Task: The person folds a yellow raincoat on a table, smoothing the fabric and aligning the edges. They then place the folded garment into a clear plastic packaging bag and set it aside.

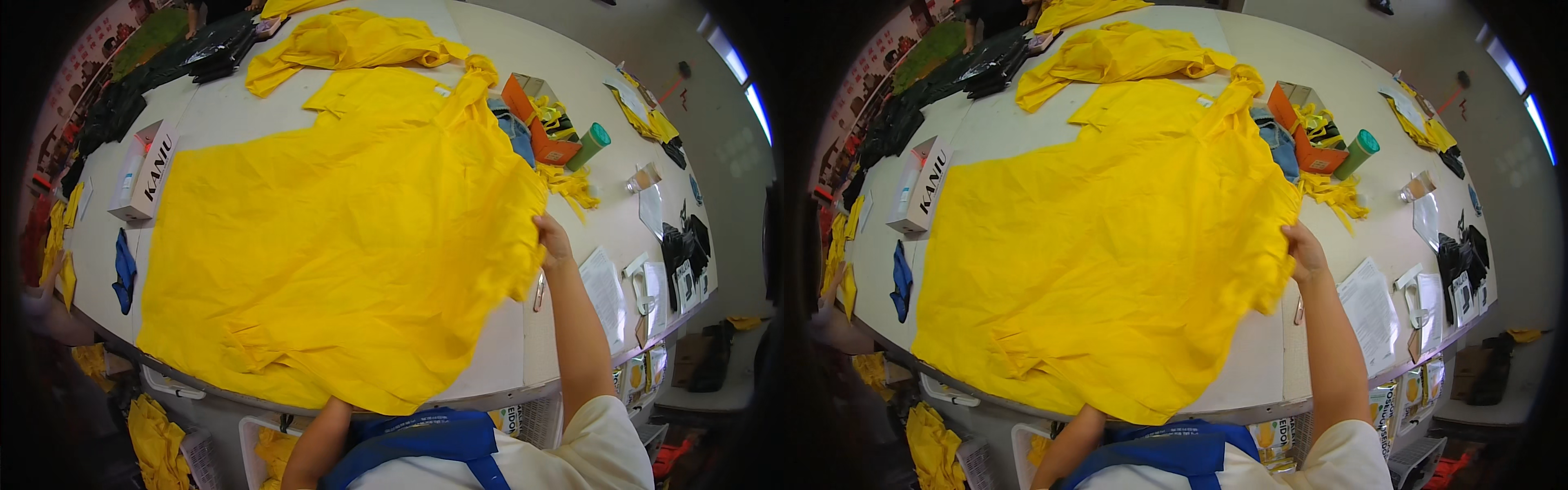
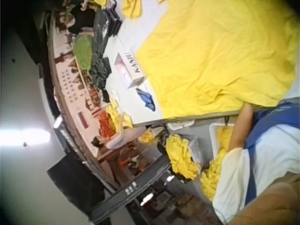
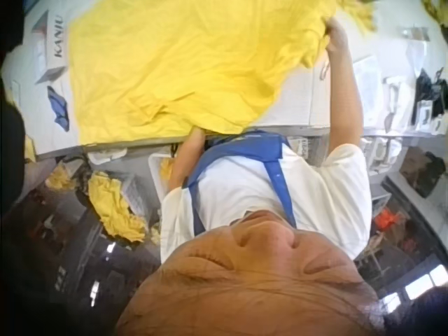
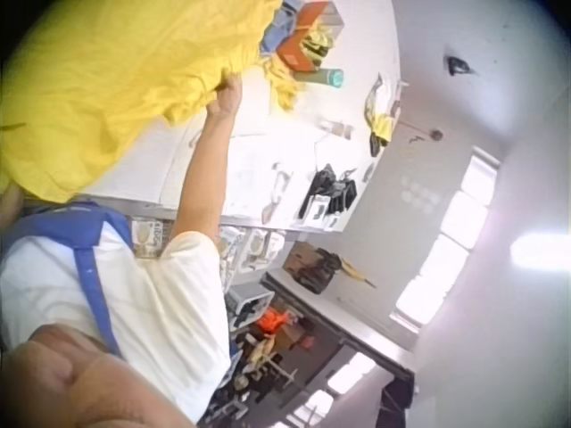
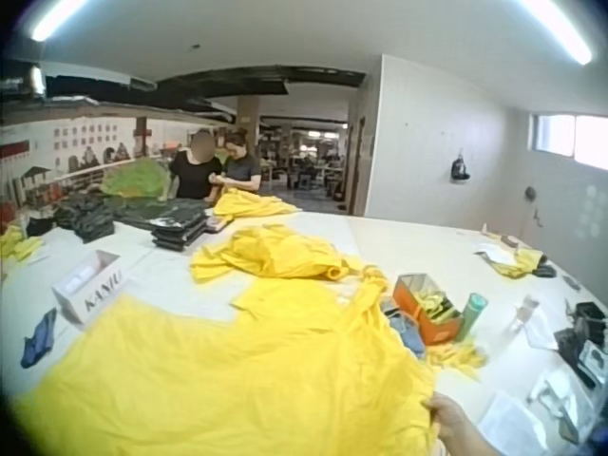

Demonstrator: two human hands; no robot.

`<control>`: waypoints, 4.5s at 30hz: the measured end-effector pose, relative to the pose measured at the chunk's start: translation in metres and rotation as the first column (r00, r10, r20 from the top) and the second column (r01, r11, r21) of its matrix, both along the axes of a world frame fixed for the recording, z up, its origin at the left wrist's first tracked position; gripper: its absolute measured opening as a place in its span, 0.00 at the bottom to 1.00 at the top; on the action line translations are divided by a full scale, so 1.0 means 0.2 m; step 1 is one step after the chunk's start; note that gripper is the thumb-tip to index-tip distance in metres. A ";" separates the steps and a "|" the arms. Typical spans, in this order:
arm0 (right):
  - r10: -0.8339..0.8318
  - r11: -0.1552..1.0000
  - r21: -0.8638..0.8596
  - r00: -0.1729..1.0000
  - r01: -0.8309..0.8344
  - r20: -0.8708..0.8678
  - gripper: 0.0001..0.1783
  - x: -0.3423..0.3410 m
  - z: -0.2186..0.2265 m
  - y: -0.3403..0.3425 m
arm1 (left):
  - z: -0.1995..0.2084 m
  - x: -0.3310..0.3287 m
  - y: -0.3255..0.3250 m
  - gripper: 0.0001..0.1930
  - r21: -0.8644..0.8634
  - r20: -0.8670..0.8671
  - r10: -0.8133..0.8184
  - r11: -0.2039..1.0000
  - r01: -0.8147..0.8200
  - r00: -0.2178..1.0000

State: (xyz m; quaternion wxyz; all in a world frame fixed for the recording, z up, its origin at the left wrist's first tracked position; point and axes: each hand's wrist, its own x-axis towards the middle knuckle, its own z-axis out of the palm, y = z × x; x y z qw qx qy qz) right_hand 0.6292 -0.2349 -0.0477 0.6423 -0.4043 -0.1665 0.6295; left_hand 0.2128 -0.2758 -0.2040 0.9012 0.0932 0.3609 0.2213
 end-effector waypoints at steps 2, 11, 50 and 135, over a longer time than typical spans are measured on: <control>0.053 0.997 -0.065 0.971 -0.039 0.231 0.35 0.03 0.11 -0.05 | 0.00 0.00 0.02 0.28 0.006 0.001 0.003 1.000 -0.003 1.000; 0.844 0.536 -0.699 -0.278 0.474 0.459 0.41 0.41 -0.20 -0.27 | 0.01 -0.01 -0.03 0.28 0.000 -0.035 -0.024 1.000 0.024 0.999; -0.309 0.946 0.322 -0.183 0.045 0.933 0.19 -0.27 0.11 -0.33 | 0.85 0.98 0.08 0.41 0.850 -0.524 0.099 0.117 0.513 0.846; 0.303 0.794 -0.138 0.188 -0.592 0.934 0.22 -1.59 -0.13 -0.39 | 0.03 -1.34 0.47 0.11 0.343 -0.894 0.244 0.912 0.225 0.374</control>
